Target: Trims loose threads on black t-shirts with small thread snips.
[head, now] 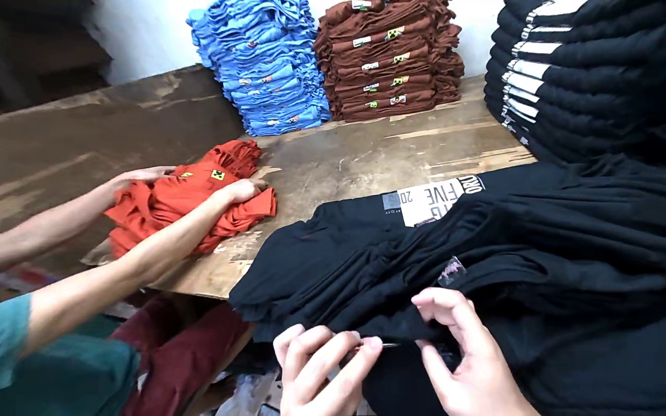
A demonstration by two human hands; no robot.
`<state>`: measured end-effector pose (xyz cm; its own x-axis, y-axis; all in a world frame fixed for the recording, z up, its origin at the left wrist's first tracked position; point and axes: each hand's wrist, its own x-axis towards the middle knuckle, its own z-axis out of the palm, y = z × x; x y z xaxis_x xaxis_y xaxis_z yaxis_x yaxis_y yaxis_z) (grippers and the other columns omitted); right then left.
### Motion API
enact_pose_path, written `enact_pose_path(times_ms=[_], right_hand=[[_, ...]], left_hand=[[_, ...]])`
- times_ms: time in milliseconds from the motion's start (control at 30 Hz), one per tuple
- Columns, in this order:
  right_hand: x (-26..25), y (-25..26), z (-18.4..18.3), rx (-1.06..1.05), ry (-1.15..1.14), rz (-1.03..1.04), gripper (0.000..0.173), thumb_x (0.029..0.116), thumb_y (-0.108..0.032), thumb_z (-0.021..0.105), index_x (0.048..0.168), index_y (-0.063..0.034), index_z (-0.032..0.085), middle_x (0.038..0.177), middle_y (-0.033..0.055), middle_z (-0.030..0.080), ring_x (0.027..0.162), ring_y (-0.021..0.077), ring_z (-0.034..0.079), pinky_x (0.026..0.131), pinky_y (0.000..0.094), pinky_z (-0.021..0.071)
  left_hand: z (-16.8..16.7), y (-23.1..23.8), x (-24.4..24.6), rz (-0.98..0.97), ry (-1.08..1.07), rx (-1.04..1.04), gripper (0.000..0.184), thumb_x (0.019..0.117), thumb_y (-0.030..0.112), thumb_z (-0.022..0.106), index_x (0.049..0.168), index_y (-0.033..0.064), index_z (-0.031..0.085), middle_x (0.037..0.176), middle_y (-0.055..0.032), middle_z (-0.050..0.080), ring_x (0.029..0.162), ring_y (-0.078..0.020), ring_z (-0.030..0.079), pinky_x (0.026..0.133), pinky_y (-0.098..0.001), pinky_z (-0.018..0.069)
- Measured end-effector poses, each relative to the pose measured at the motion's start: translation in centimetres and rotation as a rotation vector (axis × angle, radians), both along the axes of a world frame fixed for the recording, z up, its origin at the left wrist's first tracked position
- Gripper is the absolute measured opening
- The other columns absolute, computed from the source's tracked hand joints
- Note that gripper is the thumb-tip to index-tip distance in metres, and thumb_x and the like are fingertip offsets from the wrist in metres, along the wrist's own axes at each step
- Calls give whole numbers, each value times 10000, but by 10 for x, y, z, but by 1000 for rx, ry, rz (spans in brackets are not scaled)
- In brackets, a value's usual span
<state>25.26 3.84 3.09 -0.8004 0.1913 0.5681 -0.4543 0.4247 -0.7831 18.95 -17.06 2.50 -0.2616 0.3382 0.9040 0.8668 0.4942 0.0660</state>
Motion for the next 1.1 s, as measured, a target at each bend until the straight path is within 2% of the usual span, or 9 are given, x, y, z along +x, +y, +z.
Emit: enact_pose_path(times_ms=[133, 233, 300, 367, 500, 567, 867, 1000, 1100], right_hand=[[-1, 5, 4, 2, -50, 60, 588, 762, -46, 697, 1317, -187, 563, 1064, -111, 693, 1051, 73, 639, 976, 472, 478], [-8, 1, 3, 88, 53, 10, 308, 840, -189, 772, 1127, -272, 693, 1026, -118, 702, 1013, 66, 621, 935, 446, 435], [-14, -4, -5, 106, 154, -47, 86, 880, -252, 764, 947, -306, 757, 891, -97, 658, 944, 71, 590, 895, 415, 397], [-15, -5, -13, 127, 246, -102, 54, 899, -263, 749, 897, -315, 764, 869, -80, 629, 939, 77, 574, 895, 396, 391], [-1, 3, -27, 238, 327, -167, 46, 918, -387, 747, 962, -402, 745, 1116, -98, 664, 1183, 111, 554, 1091, 449, 353], [9, 7, -32, 256, 332, -209, 59, 916, -405, 746, 970, -426, 739, 1183, -124, 639, 1239, 114, 507, 1113, 440, 315], [17, 2, -36, 234, 318, -213, 43, 929, -427, 729, 952, -397, 708, 1178, -159, 596, 1236, 69, 465, 1109, 376, 280], [35, 17, -29, 297, 233, -181, 230, 952, -553, 590, 897, -340, 656, 1176, -144, 609, 1258, 83, 457, 1132, 390, 259], [38, 16, -22, 250, 137, -400, 226, 937, -504, 607, 988, -296, 682, 1119, -100, 641, 1208, 107, 530, 1120, 404, 339]], left_hand=[[2, 11, -3, -24, 48, -24, 240, 939, 225, 710, 1162, 311, 695, 1127, 110, 638, 1067, -97, 534, 1019, -346, 342], [6, 8, 2, -19, -61, 72, 234, 940, 323, 737, 1167, 316, 680, 1118, 131, 631, 1074, -71, 563, 1014, -328, 406], [8, 1, 3, -12, -128, 141, 249, 952, 368, 712, 1189, 312, 657, 1117, 152, 619, 1078, -41, 573, 1003, -292, 433], [6, -3, 1, -26, -158, 191, 266, 947, 365, 719, 1198, 292, 665, 1105, 147, 614, 1068, -38, 579, 966, -260, 459], [-3, -14, 7, -3, -179, 99, 246, 948, 355, 728, 1185, 319, 675, 1108, 151, 625, 1072, -39, 573, 995, -287, 432], [-10, -15, 11, 26, -136, 26, 234, 947, 326, 730, 1177, 337, 684, 1114, 142, 626, 1075, -58, 555, 1017, -321, 393], [-14, 15, 3, -24, 117, -143, 214, 967, 248, 677, 1180, 274, 676, 1093, 68, 618, 1048, -116, 512, 1029, -334, 315], [-9, 11, 10, -13, 26, -72, 226, 952, 275, 698, 1176, 298, 677, 1107, 93, 629, 1049, -113, 528, 1009, -332, 346], [4, 9, 16, -32, -175, 25, 286, 931, 379, 733, 1201, 306, 673, 1105, 121, 623, 1051, -67, 563, 962, -285, 431]])
